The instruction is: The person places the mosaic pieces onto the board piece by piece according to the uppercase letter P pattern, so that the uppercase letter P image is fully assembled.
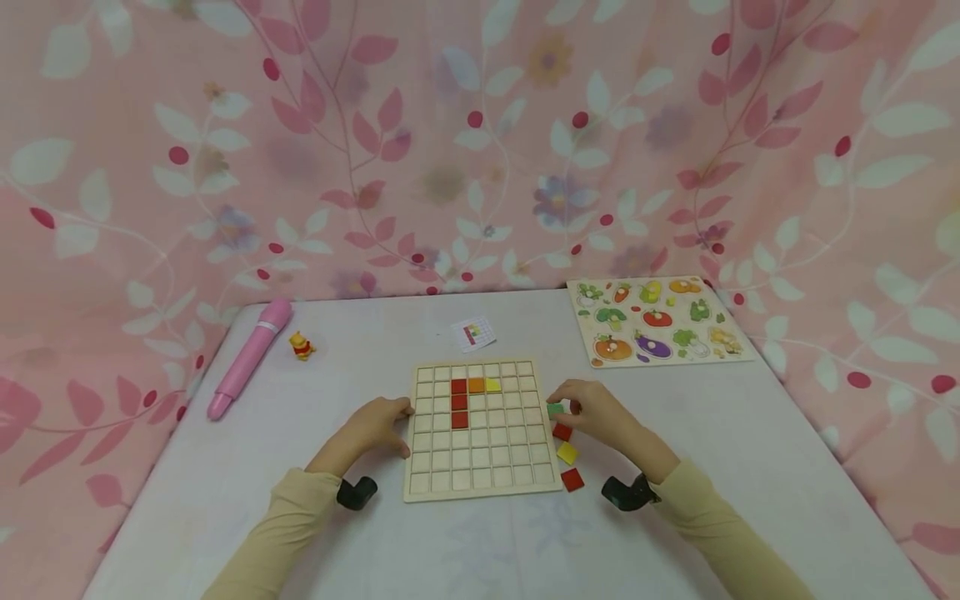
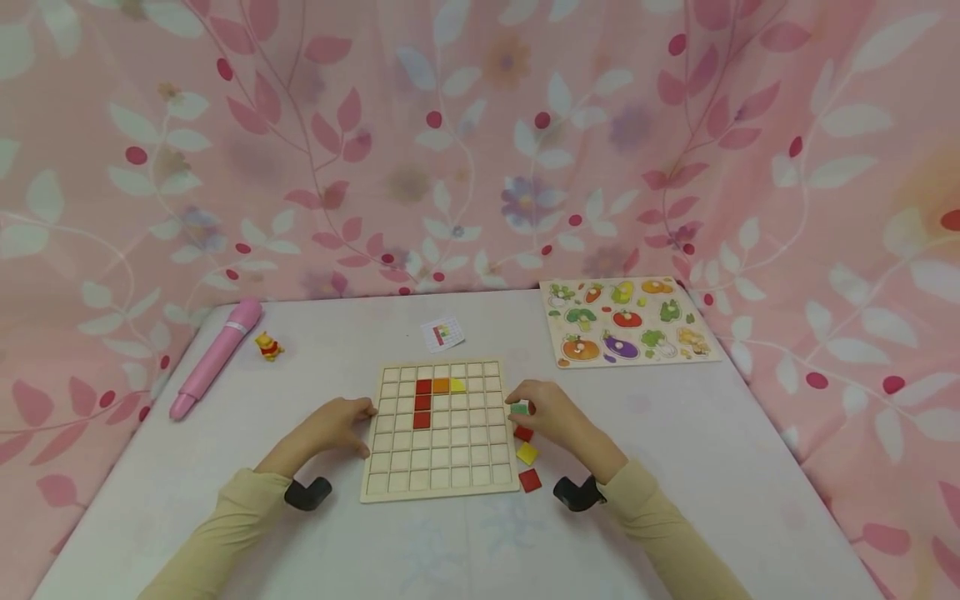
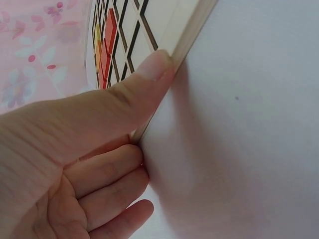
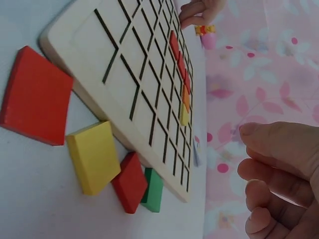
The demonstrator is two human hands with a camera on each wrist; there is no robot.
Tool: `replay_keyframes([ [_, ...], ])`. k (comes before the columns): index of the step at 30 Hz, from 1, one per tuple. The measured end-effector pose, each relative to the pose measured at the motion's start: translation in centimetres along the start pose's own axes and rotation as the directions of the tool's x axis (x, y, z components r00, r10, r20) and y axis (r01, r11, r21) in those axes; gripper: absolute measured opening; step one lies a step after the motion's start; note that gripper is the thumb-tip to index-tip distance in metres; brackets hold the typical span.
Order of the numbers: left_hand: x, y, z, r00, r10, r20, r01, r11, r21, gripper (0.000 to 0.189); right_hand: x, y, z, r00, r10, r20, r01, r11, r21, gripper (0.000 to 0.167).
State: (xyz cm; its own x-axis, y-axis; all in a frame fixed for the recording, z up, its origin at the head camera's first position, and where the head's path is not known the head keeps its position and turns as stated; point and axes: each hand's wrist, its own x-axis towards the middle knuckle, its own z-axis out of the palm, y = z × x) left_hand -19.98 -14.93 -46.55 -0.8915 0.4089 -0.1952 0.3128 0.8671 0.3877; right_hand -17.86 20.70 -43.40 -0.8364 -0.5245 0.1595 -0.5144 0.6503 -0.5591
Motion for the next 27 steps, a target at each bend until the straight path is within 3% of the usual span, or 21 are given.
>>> replay_keyframes([
  [13, -0.1, -0.1, 0.1, 1.000, 0.007, -0.009, -0.007, 1.000, -0.003, 0.060, -1.8, 2.1, 2.4, 0.997, 0.076, 0.006, -0.076, 0.997, -0.033, 0.014],
  [27, 0.0, 0.1, 0.1, 1.000, -0.012, -0.002, 0.012, 1.000, -0.006, 0.061, -1.6, 3.0, 3.4, 0.988, 0.143, 0.055, -0.140, 0.989, -0.051, 0.014],
])
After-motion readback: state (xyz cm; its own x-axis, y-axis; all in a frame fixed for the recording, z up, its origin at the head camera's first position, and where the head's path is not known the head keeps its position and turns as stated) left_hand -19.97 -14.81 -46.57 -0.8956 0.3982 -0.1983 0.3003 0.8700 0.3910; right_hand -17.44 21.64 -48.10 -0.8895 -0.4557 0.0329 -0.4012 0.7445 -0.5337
